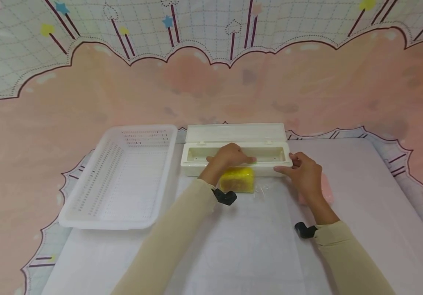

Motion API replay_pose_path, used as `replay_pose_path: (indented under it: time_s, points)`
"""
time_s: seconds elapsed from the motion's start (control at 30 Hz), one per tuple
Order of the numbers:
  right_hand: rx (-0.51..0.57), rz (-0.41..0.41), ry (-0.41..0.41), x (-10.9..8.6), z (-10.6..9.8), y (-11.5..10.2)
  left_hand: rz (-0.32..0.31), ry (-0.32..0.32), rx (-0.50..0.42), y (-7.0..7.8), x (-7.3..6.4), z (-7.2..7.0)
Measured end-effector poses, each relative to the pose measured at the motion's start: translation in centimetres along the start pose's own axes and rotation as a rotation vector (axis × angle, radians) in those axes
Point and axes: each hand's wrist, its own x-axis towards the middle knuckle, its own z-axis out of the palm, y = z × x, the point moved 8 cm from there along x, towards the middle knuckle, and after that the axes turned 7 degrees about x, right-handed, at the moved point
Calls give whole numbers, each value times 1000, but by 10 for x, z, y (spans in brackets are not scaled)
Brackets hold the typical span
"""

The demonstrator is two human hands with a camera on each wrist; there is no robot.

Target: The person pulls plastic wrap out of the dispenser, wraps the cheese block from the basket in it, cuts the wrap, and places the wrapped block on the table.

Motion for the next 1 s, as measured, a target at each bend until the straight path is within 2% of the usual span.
replay_pose_path:
  time_s: [0.23,0.47,0.73,0.9,1.0]
  points:
    - [22,18,-1,0,2,0,-2,-21,-13,-22,0,-10]
    - [-28,25,-3,0,1,0,-23,-63,-34,-43,-6,-19]
    - [-25,50,-27,-1,3,0,-3,-23,-49,-50,-6,-24]
    - [-7,39,-23,-1,2,-1,11,-50,-66,-55,-6,-29]
    - [-9,26,-19,-1,1,-2,53,-73,-28,-56,-5,-33]
